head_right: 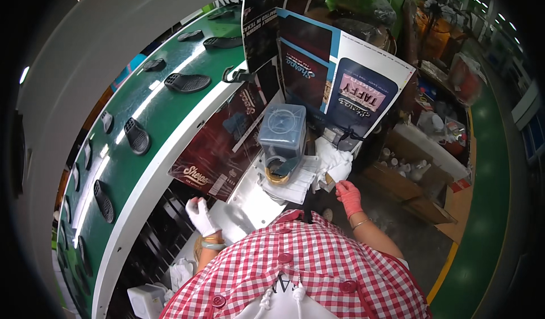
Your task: The person scrubs the soles of black slipper-style shoes using a blue scrubbing tool. They pick up shoes from a green conveyor belt, scrub the textured bottom surface, and place them back on the belt.
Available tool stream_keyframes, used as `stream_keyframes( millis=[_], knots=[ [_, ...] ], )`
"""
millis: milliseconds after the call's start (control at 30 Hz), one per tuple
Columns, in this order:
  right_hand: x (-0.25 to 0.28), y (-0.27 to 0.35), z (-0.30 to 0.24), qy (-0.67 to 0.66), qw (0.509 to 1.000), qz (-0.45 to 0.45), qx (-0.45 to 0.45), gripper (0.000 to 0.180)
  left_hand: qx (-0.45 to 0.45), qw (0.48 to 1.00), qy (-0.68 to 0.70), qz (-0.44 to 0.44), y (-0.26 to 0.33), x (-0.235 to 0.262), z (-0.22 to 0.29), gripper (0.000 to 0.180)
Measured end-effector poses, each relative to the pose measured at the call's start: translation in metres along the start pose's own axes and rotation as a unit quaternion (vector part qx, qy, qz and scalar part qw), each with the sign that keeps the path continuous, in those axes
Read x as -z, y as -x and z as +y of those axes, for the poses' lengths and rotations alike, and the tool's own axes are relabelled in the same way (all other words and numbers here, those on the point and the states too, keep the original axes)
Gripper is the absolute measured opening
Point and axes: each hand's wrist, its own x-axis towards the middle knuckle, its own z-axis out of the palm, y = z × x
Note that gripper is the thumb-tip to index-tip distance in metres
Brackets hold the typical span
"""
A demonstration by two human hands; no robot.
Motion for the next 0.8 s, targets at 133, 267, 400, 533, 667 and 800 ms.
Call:
stream_keyframes(
  millis=[133, 267, 400, 533, 667, 800],
  knots=[
    [0.025, -0.011, 0.011, 0.038, 0.999, 0.019, -0.029, 0.036, 0.009, 0.991, -0.132, -0.033, -0.023, 0.012, -0.036, 0.056],
    [0.029, -0.033, 0.007, 0.069, 0.997, 0.026, -0.027, 0.034, 0.131, 0.972, -0.013, -0.193, -0.05, 0.013, -0.073, 0.053],
    [0.042, -0.055, 0.014, 0.064, 0.995, 0.041, -0.062, 0.033, 0.21, 0.954, 0.13, -0.171, -0.05, -0.007, -0.083, 0.04],
    [0.05, -0.071, 0.015, 0.052, 0.995, 0.046, -0.066, 0.035, 0.28, 0.947, 0.093, -0.129, -0.052, -0.008, -0.074, 0.044],
    [0.047, -0.083, 0.004, 0.04, 0.995, 0.069, -0.053, 0.042, 0.28, 0.95, 0.063, -0.126, -0.06, 0.0, -0.083, 0.041],
    [0.047, -0.095, -0.012, 0.054, 0.994, 0.085, -0.028, 0.052, 0.211, 0.952, 0.07, -0.211, -0.07, 0.007, -0.096, 0.035]
  ],
)
